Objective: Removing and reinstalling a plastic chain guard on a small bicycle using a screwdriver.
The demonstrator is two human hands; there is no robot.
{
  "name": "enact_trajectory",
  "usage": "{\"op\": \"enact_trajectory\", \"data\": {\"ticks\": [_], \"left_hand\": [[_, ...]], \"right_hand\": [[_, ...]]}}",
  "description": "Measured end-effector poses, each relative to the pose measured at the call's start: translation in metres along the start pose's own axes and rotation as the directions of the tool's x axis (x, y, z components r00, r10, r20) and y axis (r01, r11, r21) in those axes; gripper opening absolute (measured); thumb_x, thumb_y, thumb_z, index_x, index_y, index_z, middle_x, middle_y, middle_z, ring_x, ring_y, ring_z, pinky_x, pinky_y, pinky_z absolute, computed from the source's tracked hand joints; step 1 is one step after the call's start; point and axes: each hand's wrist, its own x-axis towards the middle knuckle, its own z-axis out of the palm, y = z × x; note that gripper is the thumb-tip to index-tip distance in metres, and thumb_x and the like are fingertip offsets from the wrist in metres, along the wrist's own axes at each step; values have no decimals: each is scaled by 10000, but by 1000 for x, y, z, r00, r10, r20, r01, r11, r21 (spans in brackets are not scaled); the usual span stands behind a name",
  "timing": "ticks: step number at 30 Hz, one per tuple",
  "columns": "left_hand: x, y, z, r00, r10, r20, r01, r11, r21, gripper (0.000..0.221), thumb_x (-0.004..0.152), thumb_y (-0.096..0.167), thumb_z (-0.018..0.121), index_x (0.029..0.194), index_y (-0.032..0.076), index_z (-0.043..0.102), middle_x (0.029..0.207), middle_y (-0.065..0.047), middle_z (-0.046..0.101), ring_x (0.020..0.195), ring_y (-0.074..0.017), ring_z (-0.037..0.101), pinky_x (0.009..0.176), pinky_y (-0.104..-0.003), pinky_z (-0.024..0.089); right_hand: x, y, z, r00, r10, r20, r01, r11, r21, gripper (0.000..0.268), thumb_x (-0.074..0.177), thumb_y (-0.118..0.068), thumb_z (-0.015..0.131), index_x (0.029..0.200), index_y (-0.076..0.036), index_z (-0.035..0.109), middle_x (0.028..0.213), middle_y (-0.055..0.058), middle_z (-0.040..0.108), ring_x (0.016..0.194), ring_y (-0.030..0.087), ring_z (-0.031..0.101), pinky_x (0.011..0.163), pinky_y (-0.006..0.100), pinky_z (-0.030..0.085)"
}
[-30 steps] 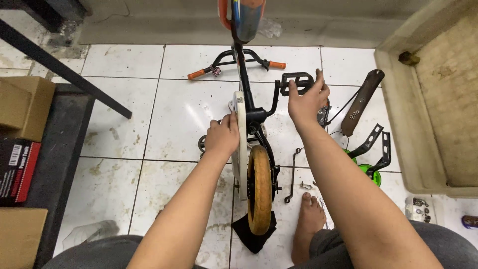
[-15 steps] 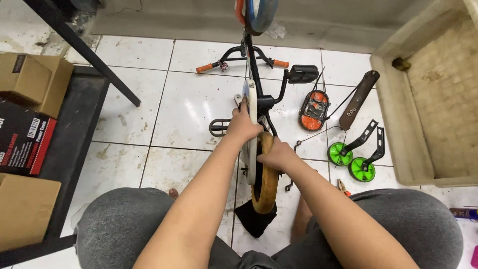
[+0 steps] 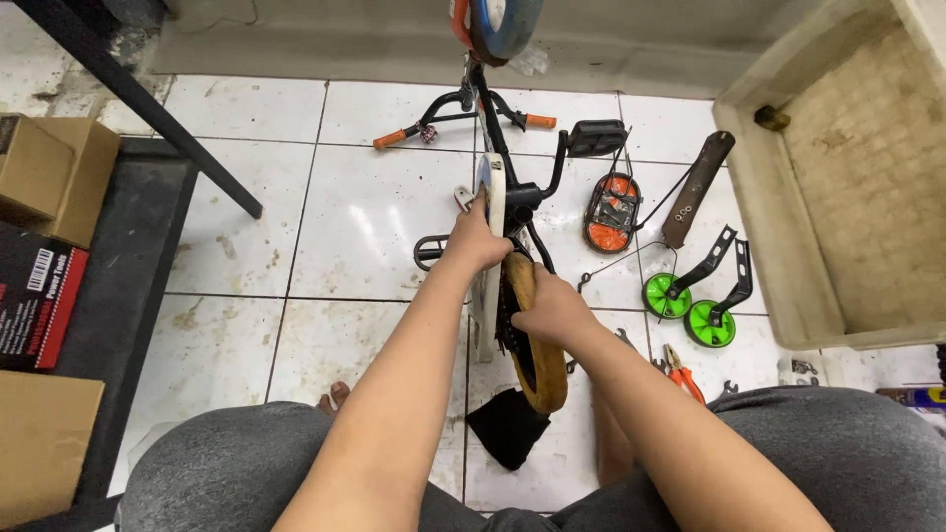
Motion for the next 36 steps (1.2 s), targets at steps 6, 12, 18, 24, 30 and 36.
{"op": "enact_trajectory", "data": {"ticks": [6,12,18,24,30,36], "left_hand": [[-14,11,-6,1000,-24,20,24,999,-30,1020,757,150,683,1642,70,183,1530,-344,340,1394,-485,471,1100,-555,451],[-5,6,-5,1000,-18,7,18,999,-31,1009,771,185,686,1642,74,190,1533,-331,347,1389,-479,475,1100,-578,447],[-13,9,-12,1000,15,-1,-15,999,-47,1028,772,377,718,1636,87,240,1522,-304,401,1401,-447,481,1110,-517,460],[-39,25,-27,1000,-2,-28,-3,988,-154,989,776,373,670,1635,90,269,1525,-299,405,1391,-430,497,1111,-508,461],[-24,5,-7,974,26,-223,-80,967,-240,903,697,222,722,1547,79,450,1340,-184,542,1284,-371,582,1031,-462,527],[-9,-1,15,933,35,-357,-158,933,-323,730,674,65,677,1378,-50,522,1147,-180,534,1149,-362,601,945,-479,550]], "right_hand": [[14,4,3,999,35,-25,-36,997,-70,880,717,-363,682,1462,52,466,1296,308,612,1241,479,608,1031,570,506],[47,-17,-40,898,-41,-439,123,979,160,602,877,-270,557,1441,-60,546,1362,252,514,1345,474,496,1123,550,400],[108,-17,-21,891,-218,-399,284,952,114,562,1089,-396,365,1539,-75,466,1587,243,351,1509,480,223,1254,527,149],[97,-17,-13,847,-308,-433,342,940,0,582,1139,-391,244,1507,2,465,1572,262,367,1501,476,220,1260,555,165],[136,15,-2,726,-449,-520,458,881,-120,430,1127,-282,360,1434,-42,542,1424,203,494,1437,361,393,1206,452,348],[145,25,2,668,-498,-553,501,850,-160,395,1104,-213,387,1397,-18,565,1362,221,512,1386,373,444,1168,459,398]]}}
